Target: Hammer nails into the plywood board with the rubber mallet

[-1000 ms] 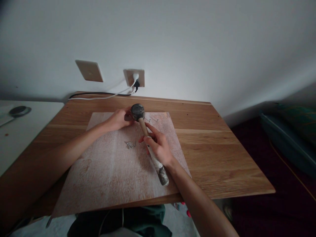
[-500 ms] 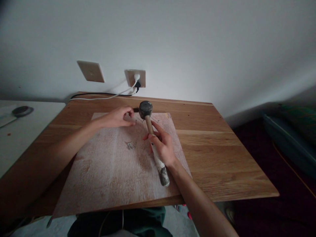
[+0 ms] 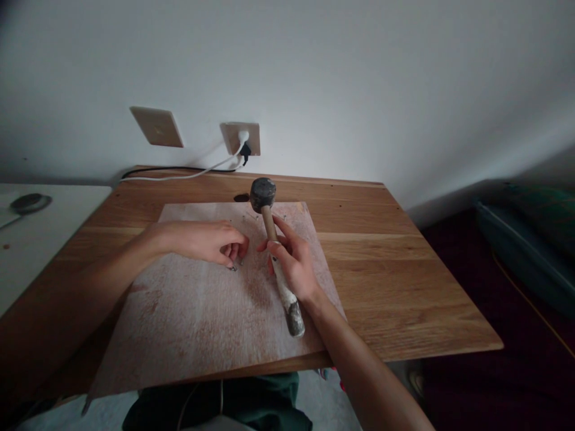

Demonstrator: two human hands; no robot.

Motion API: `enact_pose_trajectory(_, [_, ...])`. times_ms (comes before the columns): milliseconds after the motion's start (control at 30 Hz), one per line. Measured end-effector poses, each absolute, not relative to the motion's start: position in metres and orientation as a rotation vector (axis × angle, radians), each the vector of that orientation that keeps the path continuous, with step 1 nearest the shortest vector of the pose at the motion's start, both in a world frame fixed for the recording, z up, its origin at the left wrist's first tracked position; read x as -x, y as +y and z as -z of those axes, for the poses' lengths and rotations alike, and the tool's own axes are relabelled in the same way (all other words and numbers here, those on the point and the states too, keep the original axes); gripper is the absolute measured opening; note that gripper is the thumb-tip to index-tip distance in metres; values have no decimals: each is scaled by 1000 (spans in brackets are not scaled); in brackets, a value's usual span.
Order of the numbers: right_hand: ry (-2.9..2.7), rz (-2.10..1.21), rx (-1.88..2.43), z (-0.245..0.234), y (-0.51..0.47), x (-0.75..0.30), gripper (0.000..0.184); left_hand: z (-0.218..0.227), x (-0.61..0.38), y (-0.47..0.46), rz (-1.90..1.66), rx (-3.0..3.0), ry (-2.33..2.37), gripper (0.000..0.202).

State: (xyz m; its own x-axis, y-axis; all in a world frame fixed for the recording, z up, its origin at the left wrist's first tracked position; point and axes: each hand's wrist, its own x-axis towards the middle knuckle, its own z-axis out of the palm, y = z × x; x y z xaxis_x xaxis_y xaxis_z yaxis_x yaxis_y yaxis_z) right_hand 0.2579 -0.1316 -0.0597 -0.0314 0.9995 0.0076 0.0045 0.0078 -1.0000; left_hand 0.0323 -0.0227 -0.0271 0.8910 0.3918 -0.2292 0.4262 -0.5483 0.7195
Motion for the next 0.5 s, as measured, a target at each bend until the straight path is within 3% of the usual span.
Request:
enact_pose_trajectory(333, [-1258, -1224, 1208, 61, -132, -260, 74, 13, -25, -11, 50, -2187, 491, 13])
enact_pose_trajectory(500, [-1241, -1205, 1198, 61, -132, -260, 76, -1, -3, 16, -204, -2283, 670, 9])
